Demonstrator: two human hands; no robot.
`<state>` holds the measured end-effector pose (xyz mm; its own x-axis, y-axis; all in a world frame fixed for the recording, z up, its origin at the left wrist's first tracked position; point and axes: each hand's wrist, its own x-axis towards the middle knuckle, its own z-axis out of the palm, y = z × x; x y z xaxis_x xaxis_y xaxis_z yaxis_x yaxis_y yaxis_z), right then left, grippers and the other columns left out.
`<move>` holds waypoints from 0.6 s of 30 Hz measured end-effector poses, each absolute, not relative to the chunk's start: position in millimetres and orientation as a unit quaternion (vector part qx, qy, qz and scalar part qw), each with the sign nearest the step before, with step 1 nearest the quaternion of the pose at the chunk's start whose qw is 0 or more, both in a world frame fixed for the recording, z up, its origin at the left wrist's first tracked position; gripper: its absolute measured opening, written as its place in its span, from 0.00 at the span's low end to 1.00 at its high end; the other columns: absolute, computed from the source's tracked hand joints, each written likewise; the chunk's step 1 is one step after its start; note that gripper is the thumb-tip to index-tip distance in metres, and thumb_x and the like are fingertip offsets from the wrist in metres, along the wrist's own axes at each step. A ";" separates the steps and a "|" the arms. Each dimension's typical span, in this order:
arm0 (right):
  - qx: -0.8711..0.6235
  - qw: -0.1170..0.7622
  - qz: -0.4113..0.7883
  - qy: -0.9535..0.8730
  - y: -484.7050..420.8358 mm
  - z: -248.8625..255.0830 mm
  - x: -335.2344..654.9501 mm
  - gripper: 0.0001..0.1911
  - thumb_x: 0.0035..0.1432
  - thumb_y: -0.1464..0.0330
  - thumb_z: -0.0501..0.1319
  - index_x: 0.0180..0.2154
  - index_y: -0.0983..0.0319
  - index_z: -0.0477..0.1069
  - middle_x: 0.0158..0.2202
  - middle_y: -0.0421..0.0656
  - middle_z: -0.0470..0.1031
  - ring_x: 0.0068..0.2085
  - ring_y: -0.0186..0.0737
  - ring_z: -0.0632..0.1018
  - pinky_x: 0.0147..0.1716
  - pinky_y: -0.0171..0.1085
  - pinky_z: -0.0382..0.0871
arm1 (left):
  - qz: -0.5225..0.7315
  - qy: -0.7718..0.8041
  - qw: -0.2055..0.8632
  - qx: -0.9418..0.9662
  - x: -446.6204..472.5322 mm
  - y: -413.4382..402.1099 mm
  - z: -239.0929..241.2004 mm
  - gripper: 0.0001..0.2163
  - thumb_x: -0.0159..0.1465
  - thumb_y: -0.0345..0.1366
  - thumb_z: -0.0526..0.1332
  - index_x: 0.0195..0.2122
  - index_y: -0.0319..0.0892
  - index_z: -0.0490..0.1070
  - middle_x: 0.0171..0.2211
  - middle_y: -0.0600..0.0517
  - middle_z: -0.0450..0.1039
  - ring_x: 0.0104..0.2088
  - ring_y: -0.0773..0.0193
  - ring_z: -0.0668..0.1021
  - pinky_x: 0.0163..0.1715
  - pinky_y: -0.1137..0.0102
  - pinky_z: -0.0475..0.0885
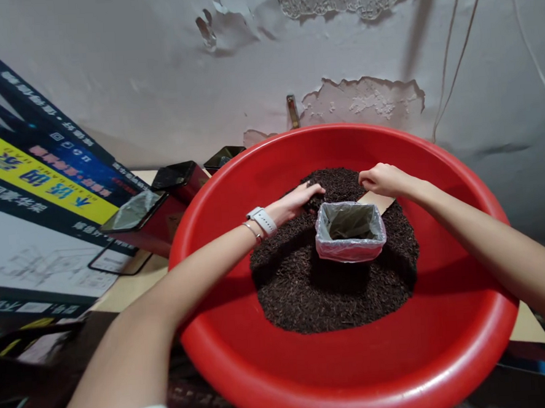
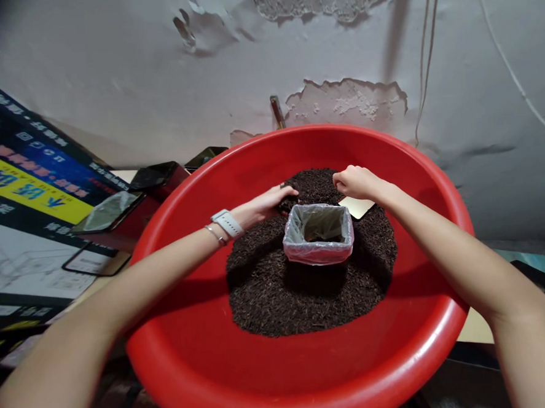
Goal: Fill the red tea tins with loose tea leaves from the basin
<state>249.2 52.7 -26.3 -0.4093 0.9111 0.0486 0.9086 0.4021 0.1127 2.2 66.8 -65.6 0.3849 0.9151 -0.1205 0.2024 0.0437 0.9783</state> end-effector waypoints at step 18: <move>0.571 0.037 0.047 0.819 48.5 -17.8 244.7 0.17 0.61 0.69 0.50 0.44 0.59 0.75 0.41 0.48 0.78 0.40 0.45 0.77 0.33 0.37 0.64 | 0.311 0.347 0.602 0.648 22.8 8.8 -19.1 0.17 0.53 0.42 0.67 0.41 0.37 0.74 0.41 0.46 0.77 0.43 0.57 0.76 0.46 0.62 0.70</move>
